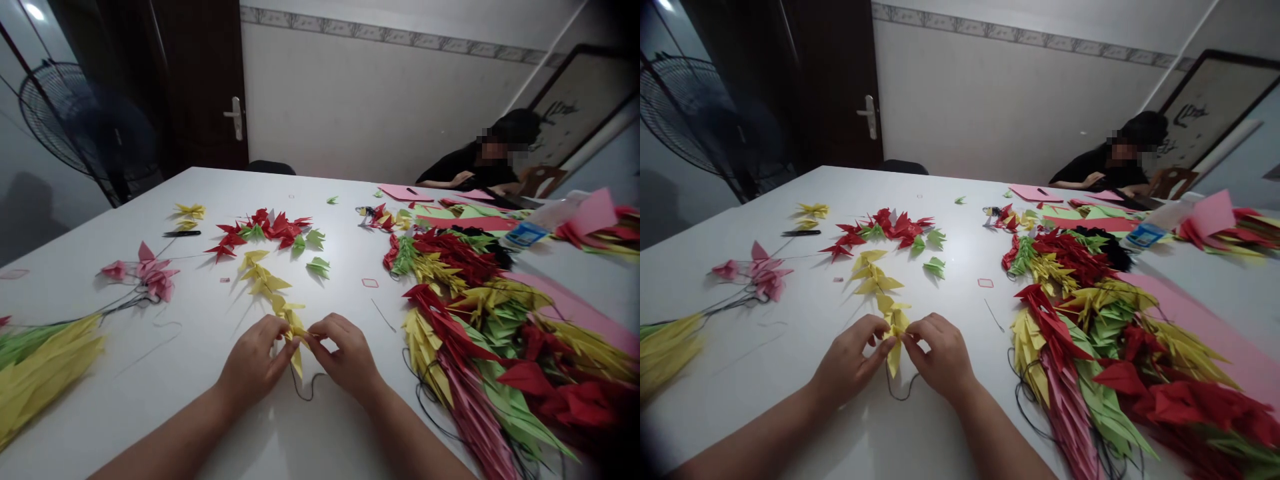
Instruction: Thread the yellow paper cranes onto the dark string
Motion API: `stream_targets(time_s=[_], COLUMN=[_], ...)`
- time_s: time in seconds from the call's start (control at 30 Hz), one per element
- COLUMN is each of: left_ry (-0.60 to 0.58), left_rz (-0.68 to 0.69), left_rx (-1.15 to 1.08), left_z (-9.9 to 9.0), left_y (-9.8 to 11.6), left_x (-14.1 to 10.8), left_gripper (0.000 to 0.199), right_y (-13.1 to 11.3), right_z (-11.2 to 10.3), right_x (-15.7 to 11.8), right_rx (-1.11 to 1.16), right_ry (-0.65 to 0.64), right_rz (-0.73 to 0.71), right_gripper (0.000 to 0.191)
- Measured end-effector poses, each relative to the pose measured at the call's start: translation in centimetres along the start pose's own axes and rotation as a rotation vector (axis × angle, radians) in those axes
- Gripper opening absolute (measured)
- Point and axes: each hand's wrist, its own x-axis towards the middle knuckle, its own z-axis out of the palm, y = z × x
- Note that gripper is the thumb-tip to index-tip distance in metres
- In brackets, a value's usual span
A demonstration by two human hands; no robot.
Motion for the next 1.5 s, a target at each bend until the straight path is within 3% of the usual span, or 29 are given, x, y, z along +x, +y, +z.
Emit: stream_targets(time_s=[0.2, 0.37, 0.53, 0.83, 0.9, 1.0, 1.13, 1.3, 1.4, 1.5], left_ry=[0.041, 0.070, 0.045, -0.014, -0.080, -0.277, -0.459, -0.484, -0.475, -0.490], left_rz=[-0.122, -0.079, -0.076, -0.411, -0.472, -0.522, -0.515, -0.499, -0.380, -0.170], left_rx=[-0.173, -0.201, -0.265, -0.594, -0.642, -0.688, -0.687, -0.621, -0.558, -0.404], left_z=[0.0, 0.3, 0.4, 0.4, 0.3, 0.2, 0.0, -0.4, -0.7, -0.9], left_y=[-0.7, -0.8, -0.8, -0.7, -0.6, -0.5, -0.4, -0.1, 0.6, 1.4], left_x=[-0.1, -0.2, -0.4, -0.5, -0.4, -0.3, -0.1, 0.0, -0.4, -1.1], left_gripper=[0.019, 0.017, 0.016, 0.034, 0.033, 0.034, 0.037, 0.035, 0.036, 0.039], right_y=[0.5, 0.6, 0.7, 1.1, 1.0, 0.9, 0.8, 1.0, 1.3, 1.4], right_z=[0.2, 0.2, 0.4, 0.5, 0.5, 0.4, 0.2, 0.2, 0.3, 0.5], right_x=[0.0, 0.2, 0.1, -0.1, -0.1, -0.1, -0.1, -0.1, -0.2, -0.4], right_rx=[0.240, 0.302, 0.246, 0.193, 0.164, 0.129, 0.107, 0.058, 0.023, -0.012], right_ry=[0.012, -0.086, -0.136, 0.003, 0.032, 0.053, 0.058, 0.061, 0.062, 0.016], right_rz=[0.299, 0.402, 0.354, 0.261, 0.227, 0.144, 0.079, 0.079, 0.115, 0.181], right_gripper=[0.016, 0.016, 0.013, 0.009, 0.008, 0.008, 0.008, 0.010, 0.008, 0.007])
